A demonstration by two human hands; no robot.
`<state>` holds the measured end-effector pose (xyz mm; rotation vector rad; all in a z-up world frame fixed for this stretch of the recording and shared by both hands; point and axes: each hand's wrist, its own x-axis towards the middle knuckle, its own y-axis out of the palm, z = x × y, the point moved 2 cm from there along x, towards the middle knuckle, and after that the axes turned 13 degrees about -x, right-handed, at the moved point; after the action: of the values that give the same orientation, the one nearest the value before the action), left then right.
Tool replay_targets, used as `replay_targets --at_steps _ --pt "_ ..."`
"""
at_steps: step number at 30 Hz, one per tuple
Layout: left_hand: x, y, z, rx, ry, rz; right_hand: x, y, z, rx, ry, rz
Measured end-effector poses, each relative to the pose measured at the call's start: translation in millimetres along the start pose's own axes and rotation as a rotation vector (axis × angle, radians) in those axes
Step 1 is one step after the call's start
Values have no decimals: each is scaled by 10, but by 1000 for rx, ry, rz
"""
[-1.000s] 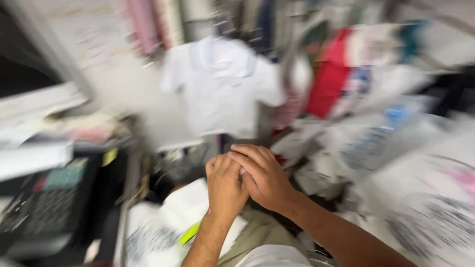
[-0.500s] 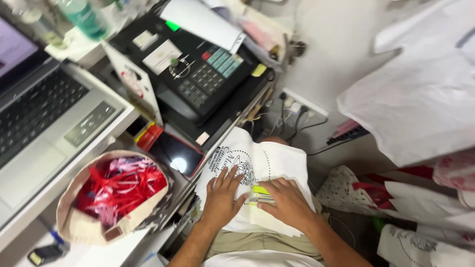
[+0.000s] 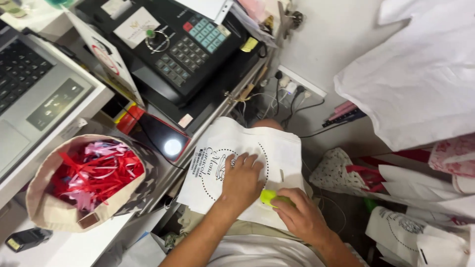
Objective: Attaching small decorative pink bows to white gift bags using a handheld tagging tool at a retail counter.
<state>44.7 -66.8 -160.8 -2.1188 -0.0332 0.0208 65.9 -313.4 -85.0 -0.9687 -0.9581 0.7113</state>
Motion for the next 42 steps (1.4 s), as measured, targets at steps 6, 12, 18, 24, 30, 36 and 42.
replay_targets --at_steps 6,12,18,24,30,36,42 --pt "844 -8 13 -232 209 24 -517 67 -280 12 167 21" --pt "752 -101 -74 -253 175 448 -626 76 -626 79 548 1" --pt "424 -213 30 -400 548 417 -502 -111 -725 141 621 30" --pt "624 -383 -62 -282 542 349 -266 -333 -802 72 557 -21" --pt "820 -292 -16 -209 771 291 -252 -337 -803 29 495 -50" --pt "906 -388 -39 -156 753 466 -315 -384 -728 134 455 -31" --pt "1051 -355 26 -33 681 731 -388 -113 -741 87 267 221"
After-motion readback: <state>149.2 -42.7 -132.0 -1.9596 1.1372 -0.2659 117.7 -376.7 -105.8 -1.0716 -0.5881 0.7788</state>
